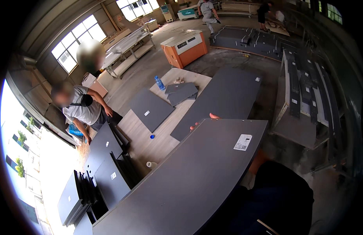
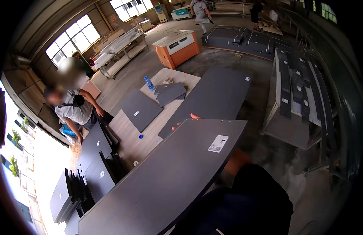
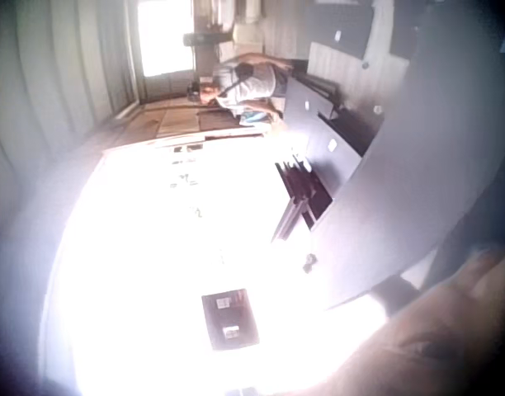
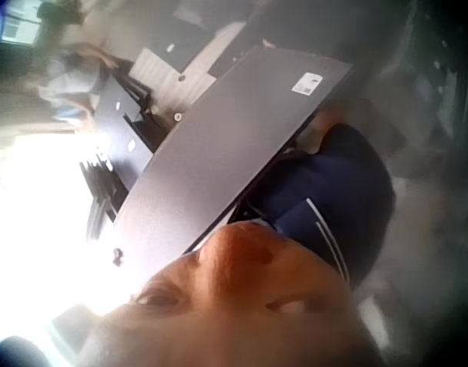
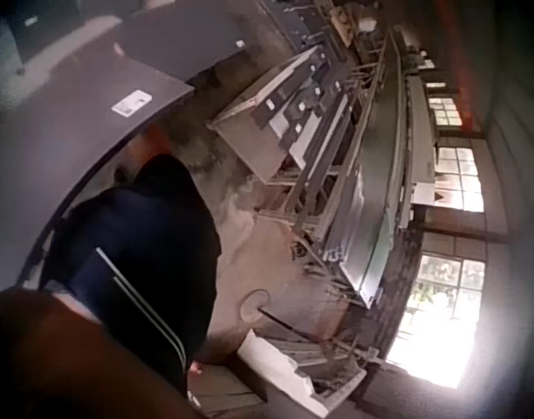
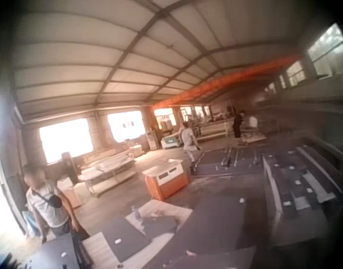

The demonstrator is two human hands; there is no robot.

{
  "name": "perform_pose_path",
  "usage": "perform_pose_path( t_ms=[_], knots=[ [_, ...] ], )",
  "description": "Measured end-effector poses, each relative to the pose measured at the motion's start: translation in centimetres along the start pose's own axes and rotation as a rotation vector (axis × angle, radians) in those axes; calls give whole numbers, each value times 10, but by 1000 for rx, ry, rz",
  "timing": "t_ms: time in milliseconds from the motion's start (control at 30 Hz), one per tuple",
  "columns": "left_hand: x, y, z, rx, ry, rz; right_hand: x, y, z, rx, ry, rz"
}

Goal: The person cleans flat wooden panels by scraping a label off with a small tool, applying liquid from a bottle to a cloth, and wiping the surface and edges of each panel by hand before stacking them.

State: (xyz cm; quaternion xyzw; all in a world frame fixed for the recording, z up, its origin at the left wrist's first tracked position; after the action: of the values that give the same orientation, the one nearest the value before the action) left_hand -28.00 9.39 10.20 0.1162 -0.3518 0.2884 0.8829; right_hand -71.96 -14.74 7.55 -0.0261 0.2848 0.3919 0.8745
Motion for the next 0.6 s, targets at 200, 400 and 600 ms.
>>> perform_pose_path(
  t_ms=[200,400,600],
  knots=[
    [-70,-54,98,-212,105,-90,-54,112,-91,236,72,-157],
    [-129,-84,172,-362,223,-172,-60,200,-147,455,61,-269],
    [-184,-106,215,-500,437,-286,-41,245,-161,547,-161,-346]
  ],
)
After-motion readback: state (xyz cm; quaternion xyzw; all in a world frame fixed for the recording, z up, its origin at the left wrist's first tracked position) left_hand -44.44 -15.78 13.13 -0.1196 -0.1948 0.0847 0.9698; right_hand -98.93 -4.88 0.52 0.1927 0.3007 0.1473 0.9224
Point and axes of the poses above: each hand's wrist, its own y-axis away from the middle knuckle, its own z-axis out of the palm, x = y × z, the point moved 2 cm from there along -y, towards the middle knuckle, and after that the axes turned 8 degrees about z, right-handed, at the moved point
